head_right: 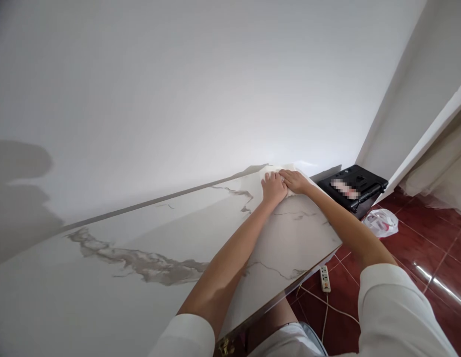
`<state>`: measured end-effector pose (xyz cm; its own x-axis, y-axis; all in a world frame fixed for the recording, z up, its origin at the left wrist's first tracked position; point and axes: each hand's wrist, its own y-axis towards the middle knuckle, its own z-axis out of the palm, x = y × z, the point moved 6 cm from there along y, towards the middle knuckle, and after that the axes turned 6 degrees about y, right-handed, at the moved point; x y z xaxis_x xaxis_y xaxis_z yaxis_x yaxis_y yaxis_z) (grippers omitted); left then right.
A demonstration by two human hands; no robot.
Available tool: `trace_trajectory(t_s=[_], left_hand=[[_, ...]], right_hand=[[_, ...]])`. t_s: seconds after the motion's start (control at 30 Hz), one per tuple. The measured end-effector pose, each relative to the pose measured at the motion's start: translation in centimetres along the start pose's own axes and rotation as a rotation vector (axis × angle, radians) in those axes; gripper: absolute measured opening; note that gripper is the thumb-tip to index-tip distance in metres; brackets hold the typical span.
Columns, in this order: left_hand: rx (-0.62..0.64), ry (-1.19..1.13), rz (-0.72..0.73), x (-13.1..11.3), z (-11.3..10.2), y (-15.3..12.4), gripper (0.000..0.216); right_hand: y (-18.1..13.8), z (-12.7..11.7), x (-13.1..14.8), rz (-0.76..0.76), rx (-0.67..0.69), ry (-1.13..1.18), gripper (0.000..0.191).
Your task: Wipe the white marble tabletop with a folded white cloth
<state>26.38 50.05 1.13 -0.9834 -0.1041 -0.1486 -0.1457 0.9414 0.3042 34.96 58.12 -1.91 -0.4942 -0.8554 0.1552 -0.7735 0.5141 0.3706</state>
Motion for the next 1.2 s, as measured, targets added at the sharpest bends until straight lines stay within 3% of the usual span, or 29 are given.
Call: trace_trajectory(t_s=[0.3, 0.6, 0.97, 1.2], left_hand=[[-0.008, 0.013, -0.057, 2.0, 0.6, 3.1, 0.045], [0.030, 0.055, -0.069, 1.7, 1.6, 4.7, 0.048], [0.049, 0.026, -0.055, -2.3, 2.0, 4.4, 0.053], [0.042, -0.029, -0.009, -5.5, 1.9, 2.9, 0.053]], right_hand=[[4.2, 0.7, -0.9, -0.041, 0.047, 0.101, 0.047], [5.2, 1.1, -3.1, -0.033, 0.056, 0.117, 0.048], [2.0, -0.7, -5.0, -0.107, -0.031, 0.072, 0.051], [-1.7, -2.4, -5.8, -0.043, -0.003, 0.032, 0.050]])
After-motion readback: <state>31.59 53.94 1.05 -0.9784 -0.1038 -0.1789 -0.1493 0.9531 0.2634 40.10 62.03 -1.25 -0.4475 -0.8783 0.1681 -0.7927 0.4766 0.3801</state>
